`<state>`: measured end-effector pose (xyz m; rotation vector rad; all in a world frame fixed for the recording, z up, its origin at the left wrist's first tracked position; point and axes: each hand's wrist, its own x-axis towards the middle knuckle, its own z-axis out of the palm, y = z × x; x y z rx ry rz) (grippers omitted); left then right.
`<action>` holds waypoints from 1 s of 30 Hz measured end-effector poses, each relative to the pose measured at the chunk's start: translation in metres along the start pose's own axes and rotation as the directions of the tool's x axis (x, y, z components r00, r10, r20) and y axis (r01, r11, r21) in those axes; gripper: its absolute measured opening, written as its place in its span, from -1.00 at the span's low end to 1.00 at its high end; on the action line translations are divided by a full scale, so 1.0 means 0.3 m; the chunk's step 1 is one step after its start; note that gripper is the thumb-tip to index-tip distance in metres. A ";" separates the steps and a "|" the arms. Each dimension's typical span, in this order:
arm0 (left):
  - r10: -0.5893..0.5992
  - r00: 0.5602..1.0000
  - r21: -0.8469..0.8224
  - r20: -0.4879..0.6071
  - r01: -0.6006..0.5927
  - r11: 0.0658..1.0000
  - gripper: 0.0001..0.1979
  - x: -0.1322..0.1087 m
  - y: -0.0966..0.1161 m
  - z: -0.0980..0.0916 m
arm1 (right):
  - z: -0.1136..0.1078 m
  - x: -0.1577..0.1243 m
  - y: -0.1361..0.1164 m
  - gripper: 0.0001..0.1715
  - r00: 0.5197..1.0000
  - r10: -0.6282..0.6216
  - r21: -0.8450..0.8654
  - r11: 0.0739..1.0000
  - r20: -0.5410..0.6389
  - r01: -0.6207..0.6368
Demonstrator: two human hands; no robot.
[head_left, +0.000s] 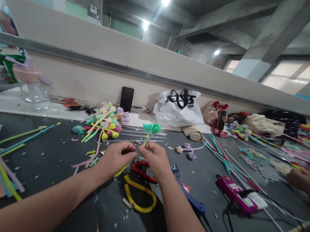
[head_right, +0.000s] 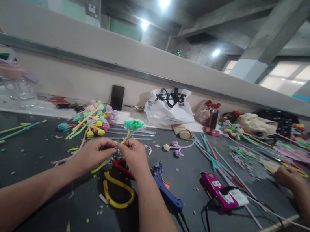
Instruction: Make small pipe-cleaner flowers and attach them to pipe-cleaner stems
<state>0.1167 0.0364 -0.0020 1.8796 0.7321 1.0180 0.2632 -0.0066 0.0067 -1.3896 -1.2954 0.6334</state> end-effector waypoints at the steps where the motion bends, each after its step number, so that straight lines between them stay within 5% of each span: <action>1: -0.016 1.000 -0.025 0.000 0.016 1.000 -0.89 0.000 0.002 -0.001 | -0.001 0.000 -0.001 -0.74 1.000 0.001 0.001 1.000 -0.004 -0.001; 10: -0.177 0.973 -0.338 0.147 0.217 0.916 -0.83 0.009 -0.007 -0.007 | 0.001 0.000 -0.001 -0.84 0.997 0.011 0.179 0.984 0.079 -0.026; 14: -0.281 0.881 -0.575 0.380 0.463 0.675 -0.77 0.004 -0.020 -0.001 | -0.005 -0.005 -0.001 -0.81 0.989 -0.013 0.320 0.947 0.148 -0.035; 17: -0.266 0.837 -0.657 0.479 0.542 0.524 -0.77 -0.018 -0.005 0.015 | -0.010 -0.013 -0.007 -0.80 0.983 -0.060 0.397 0.918 0.175 -0.015; 23: 0.009 0.767 -0.761 0.641 0.634 0.137 -0.77 -0.074 0.045 0.053 | 0.007 -0.043 -0.030 -0.74 0.970 -0.132 0.499 0.867 0.206 0.011; 26: -0.019 0.775 -0.762 0.632 0.625 0.170 -0.82 -0.072 0.042 0.052 | 0.010 -0.045 -0.036 -0.73 0.978 -0.092 0.477 0.879 0.186 -0.008; 30: -0.234 0.839 -0.705 0.491 0.540 0.460 -0.79 -0.037 0.007 0.028 | -0.013 -0.019 -0.022 -0.78 0.996 -0.056 0.379 0.925 0.064 0.028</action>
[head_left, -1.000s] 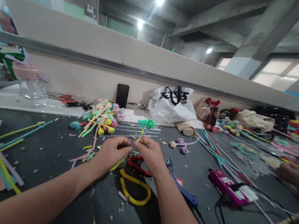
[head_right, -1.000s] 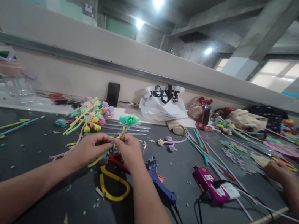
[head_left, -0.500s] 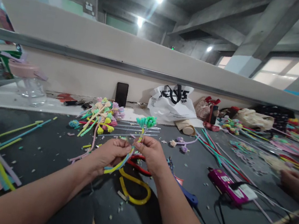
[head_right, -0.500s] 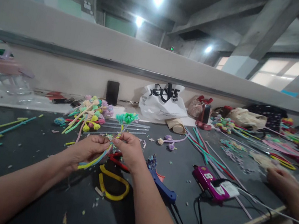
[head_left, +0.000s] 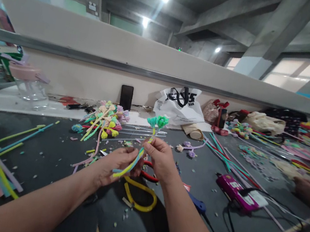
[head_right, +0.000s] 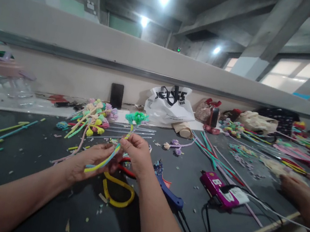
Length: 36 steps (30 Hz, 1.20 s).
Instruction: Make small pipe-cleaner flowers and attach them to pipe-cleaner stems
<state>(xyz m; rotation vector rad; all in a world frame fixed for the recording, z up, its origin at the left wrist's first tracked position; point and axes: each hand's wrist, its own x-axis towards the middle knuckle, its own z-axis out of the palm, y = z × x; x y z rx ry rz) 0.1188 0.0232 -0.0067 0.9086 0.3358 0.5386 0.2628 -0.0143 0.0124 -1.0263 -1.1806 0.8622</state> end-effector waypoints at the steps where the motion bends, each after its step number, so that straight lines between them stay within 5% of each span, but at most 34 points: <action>1: 0.032 0.997 0.065 -0.063 -0.028 0.997 -0.75 0.006 0.008 -0.012 | -0.011 0.008 0.004 -0.78 0.999 -0.016 -0.033 0.999 -0.048 0.015; 5: 0.250 0.945 0.484 -0.212 -0.121 0.867 -0.69 0.023 0.040 -0.047 | -0.044 0.032 0.025 -0.71 0.966 -0.082 -0.181 0.983 -0.245 0.038; 8: 0.534 0.842 0.884 -0.074 -0.192 0.425 -0.74 0.025 0.051 -0.055 | -0.046 0.034 0.029 -0.68 0.939 -0.114 -0.279 0.960 -0.323 0.021; 10: 0.638 0.762 0.968 0.115 -0.229 0.100 -0.80 0.020 0.050 -0.053 | -0.038 0.030 0.026 -0.67 0.930 -0.124 -0.330 0.944 -0.346 0.003; 14: 0.589 0.697 0.911 0.409 -0.271 -0.312 -0.92 0.005 0.042 -0.047 | -0.027 0.026 0.023 -0.68 0.922 -0.114 -0.385 0.922 -0.370 -0.040; 16: 0.549 0.705 0.888 0.449 -0.285 -0.361 -0.85 0.002 0.041 -0.050 | -0.028 0.027 0.027 -0.68 0.924 -0.108 -0.395 0.917 -0.368 -0.050; 22: 0.454 0.829 0.944 0.326 -0.258 -0.208 -0.80 0.001 0.066 -0.039 | -0.044 0.037 0.042 -0.71 0.938 -0.109 -0.419 0.907 -0.330 -0.042; 28: 0.278 0.950 0.982 0.143 -0.172 0.083 -0.78 -0.004 0.102 -0.018 | -0.044 0.035 0.038 -0.69 0.961 -0.095 -0.410 0.912 -0.259 -0.020; 30: 0.270 0.945 0.981 0.183 -0.193 0.009 -0.80 -0.002 0.099 -0.025 | -0.041 0.033 0.040 -0.68 0.964 -0.094 -0.407 0.913 -0.248 -0.016; 36: 0.380 0.870 0.897 0.313 -0.140 -0.419 -0.82 -0.003 0.072 -0.050 | -0.029 0.032 0.055 -0.69 0.948 -0.099 -0.427 0.903 -0.303 -0.042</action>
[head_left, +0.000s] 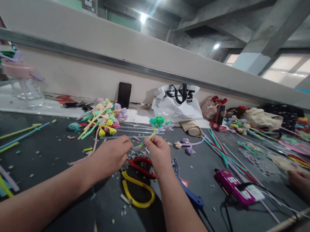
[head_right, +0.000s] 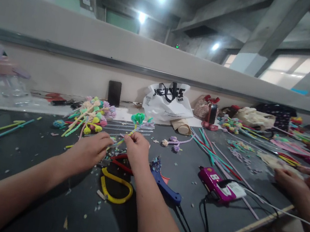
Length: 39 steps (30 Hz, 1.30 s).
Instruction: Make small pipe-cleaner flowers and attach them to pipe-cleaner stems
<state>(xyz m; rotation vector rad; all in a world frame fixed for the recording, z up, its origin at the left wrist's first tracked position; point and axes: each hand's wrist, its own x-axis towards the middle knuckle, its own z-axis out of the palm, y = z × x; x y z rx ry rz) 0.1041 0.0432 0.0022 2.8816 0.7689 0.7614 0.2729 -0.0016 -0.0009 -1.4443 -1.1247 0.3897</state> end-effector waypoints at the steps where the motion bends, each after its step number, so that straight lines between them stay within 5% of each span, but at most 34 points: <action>1: 0.005 1.000 0.050 -0.021 -0.004 0.999 -0.82 -0.001 0.000 0.001 | 0.001 0.000 0.001 -0.70 1.000 0.002 -0.004 1.000 -0.010 -0.002; 9: 0.040 0.949 0.104 -0.313 -0.007 0.995 -0.72 -0.011 0.035 0.009 | -0.013 0.005 -0.003 -0.68 0.992 0.024 0.018 1.000 -0.128 -0.022; 15: 0.117 0.955 0.172 -0.273 -0.071 0.982 -0.86 -0.016 0.023 0.019 | -0.001 -0.007 -0.014 -0.67 0.989 0.039 0.065 0.997 -0.142 -0.030; 21: 0.146 0.974 0.035 -0.171 -0.142 0.989 -0.84 -0.011 0.019 0.029 | -0.001 -0.005 -0.005 -0.67 0.988 0.030 0.041 0.999 -0.154 -0.024; 27: -0.135 0.978 -0.135 -0.159 0.114 0.984 -0.91 -0.003 0.026 0.030 | 0.004 -0.011 -0.013 -0.67 0.993 -0.009 -0.056 0.998 -0.119 0.002; 30: -0.292 0.955 -0.365 0.059 0.292 0.884 -0.90 0.008 0.023 0.022 | 0.005 -0.016 -0.025 -0.70 0.993 -0.031 -0.099 0.995 -0.111 0.020; 34: -0.341 0.889 -0.536 0.305 0.456 0.710 -0.88 0.016 -0.006 0.024 | -0.011 -0.006 -0.029 -0.72 0.992 -0.056 -0.129 0.991 -0.112 0.041; 37: -0.400 0.892 -0.511 0.212 0.450 0.732 -0.82 0.018 -0.022 0.021 | -0.028 0.004 -0.028 -0.71 0.987 -0.070 -0.155 0.987 -0.143 0.047; 39: -0.404 0.915 -0.460 -0.008 0.356 0.814 -0.74 0.016 -0.012 0.012 | -0.033 0.007 -0.029 -0.71 0.984 -0.078 -0.176 0.983 -0.161 0.049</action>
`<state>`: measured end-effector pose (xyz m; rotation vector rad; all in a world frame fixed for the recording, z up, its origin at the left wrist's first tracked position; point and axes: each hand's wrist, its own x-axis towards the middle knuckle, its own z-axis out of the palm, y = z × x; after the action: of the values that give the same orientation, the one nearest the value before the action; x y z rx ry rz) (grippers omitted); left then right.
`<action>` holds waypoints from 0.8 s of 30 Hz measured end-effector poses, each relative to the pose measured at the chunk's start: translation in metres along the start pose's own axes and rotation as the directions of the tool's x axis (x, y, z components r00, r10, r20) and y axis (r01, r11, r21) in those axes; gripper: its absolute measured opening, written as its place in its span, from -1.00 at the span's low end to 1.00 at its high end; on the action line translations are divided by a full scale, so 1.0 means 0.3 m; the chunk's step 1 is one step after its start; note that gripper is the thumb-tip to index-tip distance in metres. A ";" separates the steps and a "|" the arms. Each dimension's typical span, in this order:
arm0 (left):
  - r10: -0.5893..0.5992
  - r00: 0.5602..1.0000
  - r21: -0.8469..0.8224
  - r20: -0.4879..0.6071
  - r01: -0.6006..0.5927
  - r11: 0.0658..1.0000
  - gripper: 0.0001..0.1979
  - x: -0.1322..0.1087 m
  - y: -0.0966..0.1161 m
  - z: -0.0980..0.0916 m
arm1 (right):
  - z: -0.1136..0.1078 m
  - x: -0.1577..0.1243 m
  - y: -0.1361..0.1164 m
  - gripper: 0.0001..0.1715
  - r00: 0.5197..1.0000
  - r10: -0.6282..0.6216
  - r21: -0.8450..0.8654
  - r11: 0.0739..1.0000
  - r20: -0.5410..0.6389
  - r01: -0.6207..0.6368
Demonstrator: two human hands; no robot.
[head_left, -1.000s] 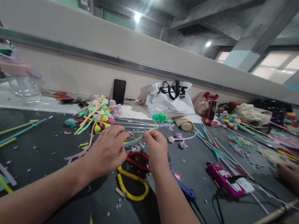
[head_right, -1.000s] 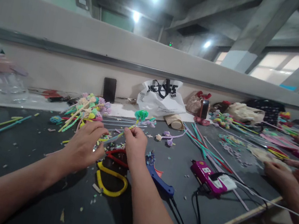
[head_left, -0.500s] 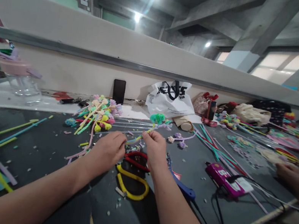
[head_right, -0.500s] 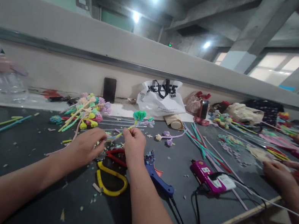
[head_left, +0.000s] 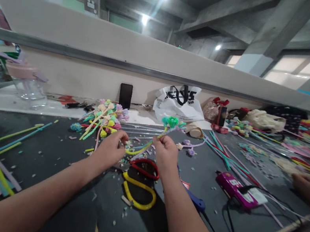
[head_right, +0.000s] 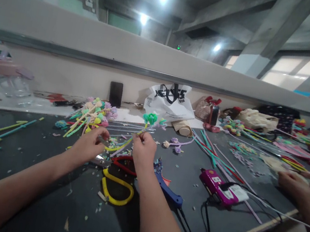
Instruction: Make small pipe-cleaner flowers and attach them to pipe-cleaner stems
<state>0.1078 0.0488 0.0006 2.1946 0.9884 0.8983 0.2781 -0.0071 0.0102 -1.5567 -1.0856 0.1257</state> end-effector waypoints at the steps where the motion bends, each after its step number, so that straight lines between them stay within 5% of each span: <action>1: 0.105 0.990 0.059 -0.097 -0.099 0.993 -0.73 -0.007 0.011 -0.001 | -0.001 0.000 -0.001 -0.71 1.000 -0.003 -0.010 1.000 -0.004 0.003; 3: 0.350 0.918 0.198 -0.186 -0.313 0.929 -0.76 -0.025 0.038 -0.002 | 0.001 -0.002 -0.002 -0.70 1.000 -0.011 -0.024 1.000 -0.002 0.011; 6: 0.486 0.869 0.246 -0.095 -0.453 0.857 -0.85 -0.047 0.070 -0.005 | 0.005 -0.008 -0.005 -0.71 1.000 -0.016 -0.029 0.999 0.004 0.016; 13: 0.335 0.942 0.101 -0.024 -0.331 0.938 -0.78 -0.029 0.072 -0.017 | 0.013 -0.024 -0.021 -0.72 0.999 -0.020 -0.013 1.000 0.046 0.020; 24: 0.216 0.969 0.024 0.118 -0.220 0.975 -0.81 -0.006 0.055 -0.022 | 0.023 -0.029 -0.015 -0.77 0.962 -0.032 0.209 0.977 0.271 -0.026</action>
<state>0.1087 0.0393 0.0157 2.3909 0.7247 0.8446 0.2665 -0.0085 0.0075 -1.3711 -1.2460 0.4517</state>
